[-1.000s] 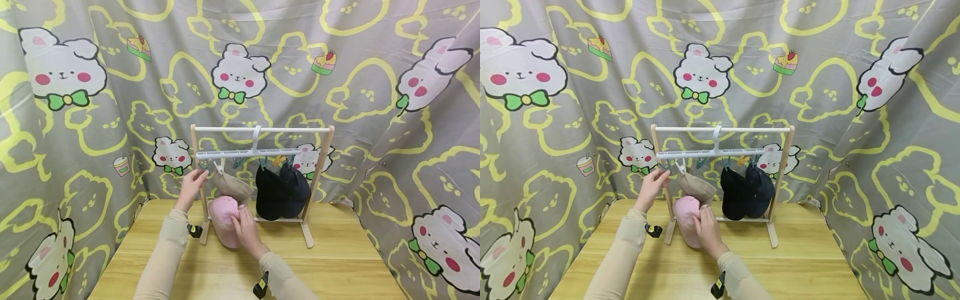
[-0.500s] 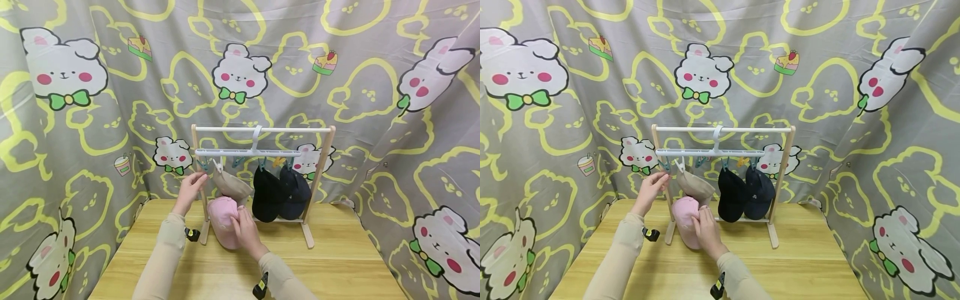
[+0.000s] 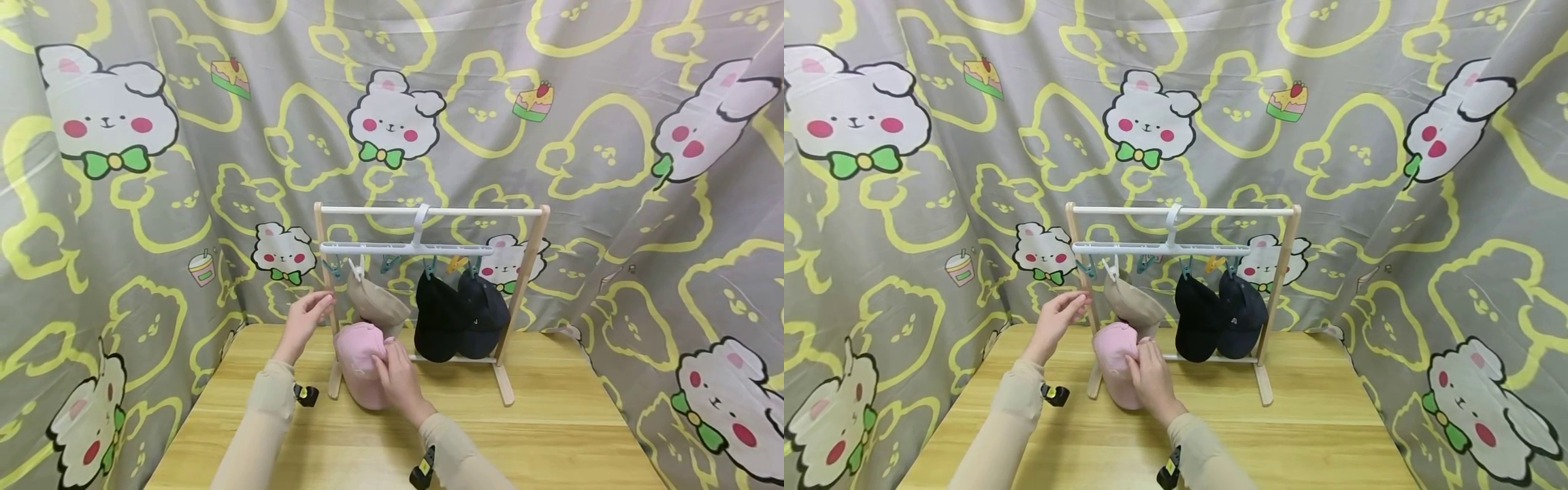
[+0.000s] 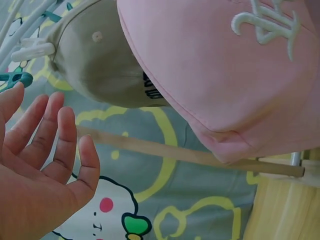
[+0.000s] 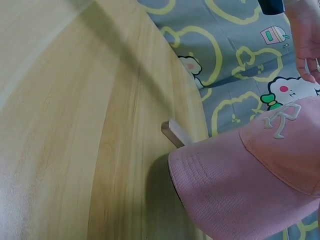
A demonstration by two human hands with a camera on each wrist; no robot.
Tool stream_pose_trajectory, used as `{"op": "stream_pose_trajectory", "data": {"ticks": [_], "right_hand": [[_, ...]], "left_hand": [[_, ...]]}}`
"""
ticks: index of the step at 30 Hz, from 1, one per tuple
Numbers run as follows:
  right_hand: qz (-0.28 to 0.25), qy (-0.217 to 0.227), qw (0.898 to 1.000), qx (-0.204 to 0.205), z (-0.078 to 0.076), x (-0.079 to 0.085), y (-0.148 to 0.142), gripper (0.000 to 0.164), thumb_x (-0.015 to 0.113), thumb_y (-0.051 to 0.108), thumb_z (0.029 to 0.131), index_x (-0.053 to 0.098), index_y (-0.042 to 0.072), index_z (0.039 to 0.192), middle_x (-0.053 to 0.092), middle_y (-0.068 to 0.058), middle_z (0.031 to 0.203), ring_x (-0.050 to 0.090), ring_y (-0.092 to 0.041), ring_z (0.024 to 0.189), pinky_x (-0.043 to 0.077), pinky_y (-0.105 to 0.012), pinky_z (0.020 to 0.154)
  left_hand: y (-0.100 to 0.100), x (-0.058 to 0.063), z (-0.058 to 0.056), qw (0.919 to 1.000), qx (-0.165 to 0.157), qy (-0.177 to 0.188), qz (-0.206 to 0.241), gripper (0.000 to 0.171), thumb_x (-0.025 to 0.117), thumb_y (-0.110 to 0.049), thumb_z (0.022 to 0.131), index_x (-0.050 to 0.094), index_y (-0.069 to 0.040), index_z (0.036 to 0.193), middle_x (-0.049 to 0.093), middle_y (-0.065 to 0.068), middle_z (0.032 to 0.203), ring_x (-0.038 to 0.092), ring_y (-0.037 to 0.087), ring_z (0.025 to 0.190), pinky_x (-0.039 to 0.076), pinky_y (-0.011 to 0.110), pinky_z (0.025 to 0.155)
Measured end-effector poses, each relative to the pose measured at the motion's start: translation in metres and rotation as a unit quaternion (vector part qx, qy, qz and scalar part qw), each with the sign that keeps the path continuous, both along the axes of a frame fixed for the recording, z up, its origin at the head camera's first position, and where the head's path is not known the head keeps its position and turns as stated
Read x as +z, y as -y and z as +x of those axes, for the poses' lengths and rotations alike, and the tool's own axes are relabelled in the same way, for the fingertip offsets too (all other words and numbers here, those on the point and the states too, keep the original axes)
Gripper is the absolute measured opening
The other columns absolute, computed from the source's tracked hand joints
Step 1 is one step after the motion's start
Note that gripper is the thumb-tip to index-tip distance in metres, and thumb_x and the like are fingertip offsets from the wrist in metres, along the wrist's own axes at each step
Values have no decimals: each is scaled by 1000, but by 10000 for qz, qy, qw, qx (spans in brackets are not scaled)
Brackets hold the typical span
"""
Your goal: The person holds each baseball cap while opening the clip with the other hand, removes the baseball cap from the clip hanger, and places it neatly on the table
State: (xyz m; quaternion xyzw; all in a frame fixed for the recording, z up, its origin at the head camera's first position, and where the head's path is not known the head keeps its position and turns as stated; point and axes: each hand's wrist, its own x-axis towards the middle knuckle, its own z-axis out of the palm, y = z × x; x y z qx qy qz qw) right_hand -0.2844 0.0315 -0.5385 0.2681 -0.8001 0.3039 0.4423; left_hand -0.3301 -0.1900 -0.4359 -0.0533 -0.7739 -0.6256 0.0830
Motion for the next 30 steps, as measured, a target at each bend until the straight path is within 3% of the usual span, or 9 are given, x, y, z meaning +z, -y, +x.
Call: {"op": "stream_pose_trajectory", "data": {"ticks": [9, 16, 19, 23, 26, 30], "right_hand": [[-11, 77, 9999, 102, 3, 1, 5, 23, 71, 11, 86, 57, -2, 98, 61, -12, 94, 60, -24, 89, 53, -32, 80], [20, 86, 9998, 201, 6, 1, 11, 21, 70, 12, 86, 56, -1, 95, 61, -13, 95, 61, -24, 92, 54, -33, 81], [-44, 102, 9996, 252, 8, 0, 13, 20, 70, 11, 86, 56, -1, 94, 61, -13, 95, 60, -24, 90, 54, -32, 79], [-85, 191, 9993, 296, 9, -3, 17, 20, 71, 10, 86, 56, 0, 94, 61, -12, 95, 60, -22, 90, 53, -31, 80], [-77, 254, 9991, 325, 11, -4, 20, 20, 71, 10, 85, 55, 0, 94, 60, -12, 95, 60, -22, 91, 53, -31, 82], [-49, 298, 9988, 374, 13, -5, 24, 20, 71, 10, 86, 56, 0, 94, 60, -11, 95, 59, -21, 90, 53, -31, 82]], "left_hand": [[10, -10, 11, 9998, 145, 155, 1, 49, 58, -45, 96, 63, -6, 126, 69, 13, 118, 63, 4, 86, 52, 21, 78], [21, -23, 22, 9989, 362, 289, 25, 50, 59, -47, 95, 64, -8, 125, 72, -6, 104, 63, 6, 88, 53, 24, 79], [26, -30, 27, 9986, 386, 349, 4, 51, 58, -47, 95, 63, -7, 126, 72, -4, 105, 63, 14, 92, 52, 25, 80], [32, -37, 32, 9980, 497, 401, 25, 50, 57, -49, 95, 63, -9, 125, 71, 8, 113, 63, 23, 98, 52, 25, 80], [37, -40, 37, 9974, 576, 433, 36, 49, 56, -49, 95, 63, -10, 125, 68, 15, 119, 63, 21, 97, 53, 27, 81], [42, -43, 45, 9964, 688, 491, 51, 50, 55, -47, 97, 61, -8, 127, 70, 8, 116, 62, 11, 91, 53, 30, 84]]}}
